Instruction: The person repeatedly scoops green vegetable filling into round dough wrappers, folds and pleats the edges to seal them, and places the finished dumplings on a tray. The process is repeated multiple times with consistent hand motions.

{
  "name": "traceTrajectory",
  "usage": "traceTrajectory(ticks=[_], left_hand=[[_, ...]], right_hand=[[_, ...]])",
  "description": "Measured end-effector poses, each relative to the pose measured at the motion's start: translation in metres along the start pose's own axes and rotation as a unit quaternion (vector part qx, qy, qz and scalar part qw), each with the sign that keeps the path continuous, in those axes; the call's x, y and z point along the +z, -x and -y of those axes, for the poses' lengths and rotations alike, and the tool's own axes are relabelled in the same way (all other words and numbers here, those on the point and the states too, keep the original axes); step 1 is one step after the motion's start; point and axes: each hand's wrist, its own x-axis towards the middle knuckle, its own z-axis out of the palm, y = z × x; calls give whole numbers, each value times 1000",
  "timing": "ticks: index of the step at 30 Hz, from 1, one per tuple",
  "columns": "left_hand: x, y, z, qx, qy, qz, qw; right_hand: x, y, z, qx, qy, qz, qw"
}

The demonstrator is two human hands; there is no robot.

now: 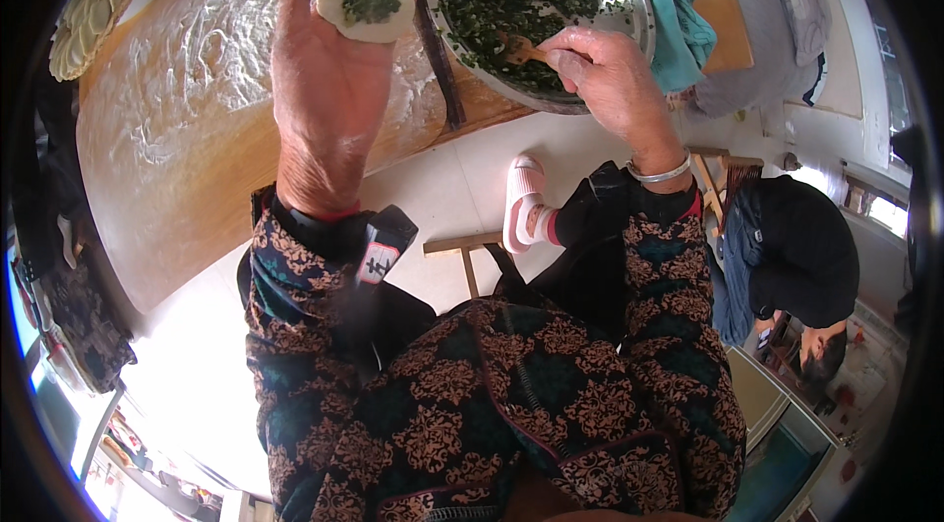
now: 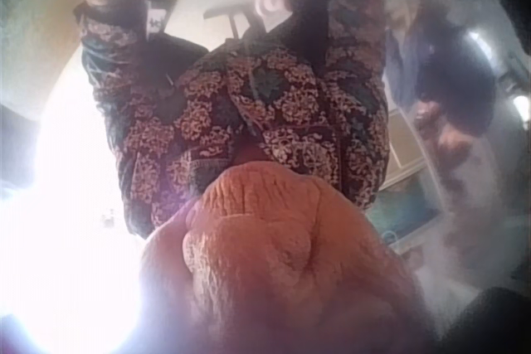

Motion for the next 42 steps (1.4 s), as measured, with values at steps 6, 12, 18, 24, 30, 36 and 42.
traceTrajectory(ticks=[6, 12, 18, 24, 30, 36, 42], left_hand=[[4, 2, 3, 14, -12, -12, 1000], [6, 3, 6, -7, -11, -9, 1000], [10, 2, 20, -26, -20, 6, 999], [22, 1, 40, -56, -14, 5, 998], [25, -2, 41, -69, 5, 20, 997], [24, -6, 35, -63, 47, 15, 997], [23, -6, 32, -60, 58, -12, 996]], right_hand=[[-8, -5, -3, 67, -142, 65, 985], [-22, -3, 5, 141, -277, 81, 947], [-27, 2, 20, 71, -328, 18, 942], [-10, 4, 30, 4, -300, -55, 952], [22, 4, 31, -284, 66, -229, 929], [39, 8, 37, -342, 191, -229, 891], [43, 12, 45, -317, 182, -192, 911]])
